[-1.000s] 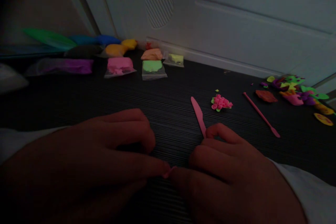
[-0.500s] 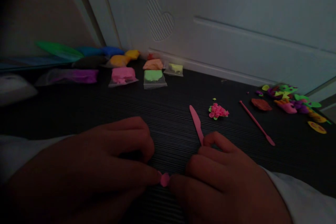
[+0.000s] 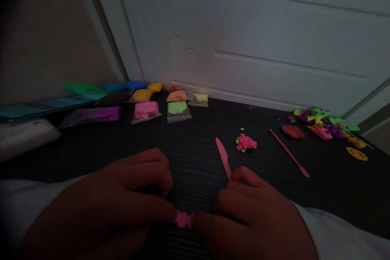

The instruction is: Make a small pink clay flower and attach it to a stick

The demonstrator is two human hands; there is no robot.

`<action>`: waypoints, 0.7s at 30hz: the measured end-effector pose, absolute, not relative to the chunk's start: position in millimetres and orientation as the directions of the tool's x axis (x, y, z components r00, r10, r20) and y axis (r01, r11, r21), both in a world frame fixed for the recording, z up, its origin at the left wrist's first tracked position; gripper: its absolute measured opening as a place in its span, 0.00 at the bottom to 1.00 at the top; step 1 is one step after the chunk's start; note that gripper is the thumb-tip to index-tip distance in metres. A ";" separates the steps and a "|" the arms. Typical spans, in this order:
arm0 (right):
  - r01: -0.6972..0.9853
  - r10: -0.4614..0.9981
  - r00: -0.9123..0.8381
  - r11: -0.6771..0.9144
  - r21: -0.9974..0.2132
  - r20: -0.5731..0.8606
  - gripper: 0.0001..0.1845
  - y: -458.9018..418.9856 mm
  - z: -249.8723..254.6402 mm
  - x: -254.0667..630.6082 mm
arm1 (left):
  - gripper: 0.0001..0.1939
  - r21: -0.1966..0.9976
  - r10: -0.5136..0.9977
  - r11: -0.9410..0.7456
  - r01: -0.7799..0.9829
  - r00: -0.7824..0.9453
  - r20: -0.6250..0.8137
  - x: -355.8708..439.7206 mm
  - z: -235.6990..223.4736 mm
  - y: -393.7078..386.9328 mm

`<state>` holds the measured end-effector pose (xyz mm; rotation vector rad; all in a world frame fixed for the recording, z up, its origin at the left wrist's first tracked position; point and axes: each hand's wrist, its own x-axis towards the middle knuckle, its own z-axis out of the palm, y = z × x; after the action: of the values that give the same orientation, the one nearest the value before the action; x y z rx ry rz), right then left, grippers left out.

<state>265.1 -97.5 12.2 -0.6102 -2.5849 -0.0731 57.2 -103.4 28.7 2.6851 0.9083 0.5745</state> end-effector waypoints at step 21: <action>0.450 0.434 -0.753 0.888 -0.095 0.495 0.12 -97.4 5.5 268.9 | 0.11 0.422 0.656 -0.735 0.531 0.716 0.240 60.8 32.3 -104.6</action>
<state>268.9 -97.4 5.5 -0.6397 -2.5345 -0.0409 60.8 -104.6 32.3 2.5996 0.9282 0.5424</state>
